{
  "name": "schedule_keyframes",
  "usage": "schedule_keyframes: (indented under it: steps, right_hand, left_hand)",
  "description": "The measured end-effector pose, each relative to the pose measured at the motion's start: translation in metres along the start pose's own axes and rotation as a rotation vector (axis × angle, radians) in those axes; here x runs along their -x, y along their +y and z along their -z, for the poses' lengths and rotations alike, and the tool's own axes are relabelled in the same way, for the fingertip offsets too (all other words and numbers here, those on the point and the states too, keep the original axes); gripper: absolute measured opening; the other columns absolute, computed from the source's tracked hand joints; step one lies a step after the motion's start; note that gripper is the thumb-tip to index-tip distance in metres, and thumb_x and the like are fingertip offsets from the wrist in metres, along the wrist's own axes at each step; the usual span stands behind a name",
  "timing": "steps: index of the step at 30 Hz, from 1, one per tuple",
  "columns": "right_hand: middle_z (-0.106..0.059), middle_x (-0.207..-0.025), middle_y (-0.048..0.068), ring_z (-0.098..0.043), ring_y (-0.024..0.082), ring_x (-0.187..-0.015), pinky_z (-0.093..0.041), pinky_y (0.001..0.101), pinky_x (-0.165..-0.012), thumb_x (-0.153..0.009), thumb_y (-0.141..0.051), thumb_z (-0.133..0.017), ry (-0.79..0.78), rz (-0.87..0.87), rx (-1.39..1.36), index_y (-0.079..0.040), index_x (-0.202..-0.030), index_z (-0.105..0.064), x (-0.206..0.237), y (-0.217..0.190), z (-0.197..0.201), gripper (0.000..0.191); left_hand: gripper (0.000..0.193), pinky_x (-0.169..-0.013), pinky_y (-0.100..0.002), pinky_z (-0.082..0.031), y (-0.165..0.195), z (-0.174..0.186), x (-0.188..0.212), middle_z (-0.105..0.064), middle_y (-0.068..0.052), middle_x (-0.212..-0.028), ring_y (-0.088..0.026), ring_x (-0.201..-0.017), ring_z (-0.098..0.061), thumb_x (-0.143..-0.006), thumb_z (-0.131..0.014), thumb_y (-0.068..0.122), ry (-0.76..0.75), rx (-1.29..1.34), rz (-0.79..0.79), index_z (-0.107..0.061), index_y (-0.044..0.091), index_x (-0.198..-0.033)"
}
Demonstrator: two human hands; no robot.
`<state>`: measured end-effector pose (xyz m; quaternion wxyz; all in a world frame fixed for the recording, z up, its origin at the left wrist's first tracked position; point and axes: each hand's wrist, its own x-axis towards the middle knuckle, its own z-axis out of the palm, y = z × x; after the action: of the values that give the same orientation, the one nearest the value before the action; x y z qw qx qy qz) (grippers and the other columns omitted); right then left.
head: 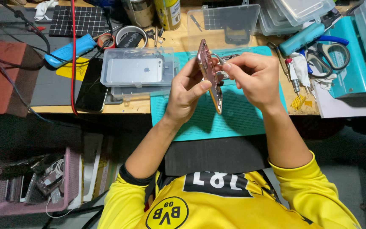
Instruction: The person disassembles a smartphone at a repair bench, using tweezers and a screwdriver to pry open the housing, remove internal components, and unscrew parts, placing removed screws and components on the mat.
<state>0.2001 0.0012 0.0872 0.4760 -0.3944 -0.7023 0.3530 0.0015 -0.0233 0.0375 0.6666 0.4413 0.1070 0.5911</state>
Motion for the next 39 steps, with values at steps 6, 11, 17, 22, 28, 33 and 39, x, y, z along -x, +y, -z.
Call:
schedule_keyframes:
  steps: [6,11,17,22,28,33,39]
  right_hand:
    - [-0.067,-0.079,0.003,-0.056,0.005,-0.058,-0.039,0.0214,-0.05,-0.099,-0.003,-0.074,0.001,-0.001,0.011,0.001,-0.095,-0.076,0.001,0.0,0.003,0.006]
    - [-0.068,-0.087,0.009,-0.063,0.013,-0.067,-0.046,0.0231,-0.059,-0.098,0.001,-0.081,0.079,0.397,0.419,0.001,-0.106,-0.075,0.007,-0.008,0.001,0.01]
    - [-0.07,-0.095,0.01,-0.066,0.014,-0.073,-0.051,0.0263,-0.062,-0.097,0.0,-0.083,0.049,0.437,0.495,0.0,-0.114,-0.075,0.006,-0.015,0.004,0.018]
    - [-0.07,-0.095,0.009,-0.065,0.016,-0.074,-0.05,0.0282,-0.062,-0.095,-0.001,-0.085,0.044,0.493,0.551,-0.002,-0.113,-0.076,0.005,-0.018,0.005,0.02]
    - [-0.07,-0.095,0.009,-0.066,0.018,-0.077,-0.051,0.0298,-0.066,-0.096,0.0,-0.084,0.03,0.525,0.588,-0.002,-0.113,-0.075,0.004,-0.021,0.004,0.019]
    - [-0.069,-0.094,0.008,-0.066,0.021,-0.079,-0.051,0.0321,-0.068,-0.095,0.001,-0.085,0.028,0.584,0.639,-0.002,-0.112,-0.075,0.003,-0.023,0.005,0.02]
    - [-0.07,-0.095,0.008,-0.066,0.021,-0.08,-0.052,0.032,-0.068,-0.096,0.0,-0.084,0.021,0.579,0.63,-0.002,-0.113,-0.074,0.003,-0.024,0.005,0.02]
  left_hand:
    - [0.063,-0.123,-0.048,-0.049,0.0,-0.001,0.0,-0.059,-0.015,-0.142,-0.026,-0.137,-0.058,-0.099,-0.076,0.02,-0.003,0.061,0.029,-0.047,-0.004,-0.149]
    - [0.061,-0.117,-0.049,-0.053,-0.001,0.002,0.0,-0.059,-0.016,-0.14,-0.025,-0.134,-0.059,-0.1,-0.076,0.02,0.034,0.055,0.026,-0.048,-0.005,-0.148]
    - [0.064,-0.106,-0.048,-0.061,0.002,0.004,0.0,-0.06,-0.017,-0.138,-0.027,-0.129,-0.063,-0.098,-0.076,0.025,0.085,0.048,0.058,-0.048,-0.007,-0.146]
    - [0.065,-0.102,-0.047,-0.063,0.004,0.003,-0.001,-0.06,-0.018,-0.137,-0.027,-0.129,-0.063,-0.098,-0.075,0.026,0.097,0.038,0.061,-0.048,-0.009,-0.146]
    - [0.065,-0.101,-0.046,-0.063,0.005,0.003,-0.002,-0.06,-0.018,-0.137,-0.026,-0.128,-0.063,-0.098,-0.075,0.024,0.089,0.025,0.074,-0.047,-0.009,-0.147]
    - [0.065,-0.099,-0.045,-0.064,0.005,0.005,-0.001,-0.061,-0.017,-0.136,-0.024,-0.125,-0.064,-0.098,-0.075,0.024,0.097,0.02,0.078,-0.048,-0.009,-0.147]
    - [0.064,-0.099,-0.044,-0.064,0.003,0.004,-0.001,-0.063,-0.016,-0.133,-0.023,-0.124,-0.064,-0.098,-0.076,0.022,0.112,0.002,0.078,-0.048,-0.008,-0.147]
